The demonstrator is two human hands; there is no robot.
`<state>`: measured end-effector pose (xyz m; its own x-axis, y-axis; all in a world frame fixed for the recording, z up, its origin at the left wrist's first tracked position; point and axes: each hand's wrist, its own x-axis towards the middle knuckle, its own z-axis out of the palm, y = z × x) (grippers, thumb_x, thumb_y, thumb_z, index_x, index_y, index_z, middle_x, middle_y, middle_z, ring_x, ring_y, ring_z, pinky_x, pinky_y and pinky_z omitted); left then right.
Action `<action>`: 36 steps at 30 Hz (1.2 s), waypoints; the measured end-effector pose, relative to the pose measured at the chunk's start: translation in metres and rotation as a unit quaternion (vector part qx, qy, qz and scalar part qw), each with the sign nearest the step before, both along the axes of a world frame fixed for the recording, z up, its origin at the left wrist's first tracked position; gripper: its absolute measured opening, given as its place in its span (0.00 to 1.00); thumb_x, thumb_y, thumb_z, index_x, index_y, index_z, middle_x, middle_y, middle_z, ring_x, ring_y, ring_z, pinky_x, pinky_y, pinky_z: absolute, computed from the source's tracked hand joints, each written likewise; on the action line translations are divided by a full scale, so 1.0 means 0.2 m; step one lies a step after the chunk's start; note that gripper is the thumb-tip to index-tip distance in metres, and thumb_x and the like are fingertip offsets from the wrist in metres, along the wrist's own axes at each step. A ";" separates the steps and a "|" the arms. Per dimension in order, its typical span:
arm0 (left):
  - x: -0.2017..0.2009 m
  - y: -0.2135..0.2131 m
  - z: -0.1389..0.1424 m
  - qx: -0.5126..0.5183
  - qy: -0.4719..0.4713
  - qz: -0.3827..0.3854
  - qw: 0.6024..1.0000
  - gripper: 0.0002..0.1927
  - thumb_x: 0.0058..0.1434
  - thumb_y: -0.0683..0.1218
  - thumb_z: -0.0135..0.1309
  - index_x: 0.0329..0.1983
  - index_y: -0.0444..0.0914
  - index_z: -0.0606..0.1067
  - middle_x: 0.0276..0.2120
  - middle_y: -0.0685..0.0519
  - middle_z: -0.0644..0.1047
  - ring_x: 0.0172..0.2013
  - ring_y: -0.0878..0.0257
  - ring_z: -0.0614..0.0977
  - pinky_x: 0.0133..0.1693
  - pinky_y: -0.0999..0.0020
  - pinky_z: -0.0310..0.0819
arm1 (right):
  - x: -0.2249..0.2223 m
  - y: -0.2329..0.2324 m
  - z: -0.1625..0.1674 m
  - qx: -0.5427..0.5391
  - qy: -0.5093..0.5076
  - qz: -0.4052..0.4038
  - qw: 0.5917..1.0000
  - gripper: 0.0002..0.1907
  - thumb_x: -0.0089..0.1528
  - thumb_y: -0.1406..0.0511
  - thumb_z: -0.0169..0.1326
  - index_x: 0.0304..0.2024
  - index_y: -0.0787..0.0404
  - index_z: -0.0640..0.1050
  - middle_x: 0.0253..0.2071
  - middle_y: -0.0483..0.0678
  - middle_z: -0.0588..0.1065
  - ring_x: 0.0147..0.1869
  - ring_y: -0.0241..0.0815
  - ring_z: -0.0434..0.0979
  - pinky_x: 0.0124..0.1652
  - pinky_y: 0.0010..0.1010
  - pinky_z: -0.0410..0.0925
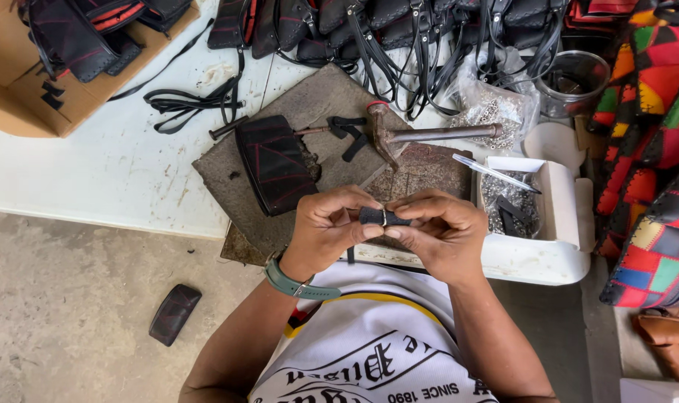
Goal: The person assembles small leather bags at a workbench. They hold a bag, thread and position a leather strap with a metal ring on its side, hammer rivets to secure the strap, mark the bag with a pen, and place finished bags into a cardboard box alongside other completed bags.
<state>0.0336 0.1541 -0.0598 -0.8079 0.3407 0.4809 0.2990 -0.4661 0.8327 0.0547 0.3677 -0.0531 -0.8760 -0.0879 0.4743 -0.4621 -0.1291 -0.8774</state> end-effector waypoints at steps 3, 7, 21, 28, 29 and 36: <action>0.00 0.00 -0.02 -0.051 -0.013 0.026 0.998 0.13 0.64 0.39 0.65 0.51 0.32 0.80 0.42 0.52 0.80 0.37 0.74 0.78 0.33 0.81 0.70 | 0.00 -0.03 -0.01 0.012 -0.003 -0.009 1.000 0.12 0.56 0.77 0.68 0.41 0.68 0.81 0.46 0.56 0.81 0.45 0.35 0.81 0.41 0.22 0.74; -0.02 -0.01 -0.02 -0.045 -0.021 0.017 0.999 0.12 0.65 0.38 0.64 0.50 0.32 0.80 0.43 0.51 0.81 0.38 0.73 0.80 0.34 0.80 0.72 | 0.00 -0.02 0.05 0.014 -0.011 0.000 1.000 0.13 0.56 0.75 0.68 0.42 0.68 0.81 0.48 0.56 0.81 0.49 0.37 0.82 0.44 0.23 0.75; -0.14 -0.49 0.14 -0.423 0.000 0.224 0.878 0.16 0.63 0.50 0.60 0.47 0.34 0.79 0.38 0.48 0.83 0.38 0.61 0.86 0.40 0.65 0.81 | -0.10 -0.09 -0.28 0.137 -0.158 0.034 0.977 0.06 0.63 0.71 0.61 0.44 0.64 0.81 0.43 0.49 0.82 0.47 0.39 0.80 0.46 0.27 0.72; -0.06 -0.72 0.05 -0.650 -0.027 0.294 0.700 0.25 0.59 0.60 0.65 0.29 0.31 0.78 0.26 0.41 0.78 0.28 0.48 0.79 0.34 0.55 0.72 | -0.20 -0.08 -0.34 -0.132 -0.287 0.037 0.948 0.07 0.66 0.71 0.55 0.47 0.63 0.77 0.46 0.58 0.81 0.44 0.47 0.85 0.42 0.33 0.78; -0.04 -0.68 0.00 -0.581 0.072 0.328 0.742 0.21 0.58 0.56 0.65 0.31 0.32 0.77 0.29 0.42 0.78 0.29 0.48 0.79 0.33 0.56 0.73 | -0.21 -0.08 -0.33 -0.166 -0.314 0.036 0.934 0.07 0.65 0.71 0.55 0.47 0.63 0.77 0.46 0.58 0.82 0.42 0.48 0.85 0.40 0.34 0.78; -0.09 -0.53 -0.15 -0.347 0.016 0.360 0.866 0.16 0.63 0.51 0.63 0.33 0.33 0.76 0.24 0.55 0.74 0.27 0.68 0.71 0.31 0.70 0.66 | -0.22 -0.11 -0.21 -0.185 -0.300 0.072 0.933 0.06 0.67 0.71 0.56 0.47 0.64 0.77 0.40 0.49 0.79 0.42 0.45 0.84 0.39 0.34 0.79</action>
<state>0.0160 0.0487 -0.0907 -0.9208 -0.0289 0.3889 0.3334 0.4590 0.8235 0.0117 0.3459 -0.0947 -0.9853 -0.1525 -0.0766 0.1434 -0.4965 -0.8561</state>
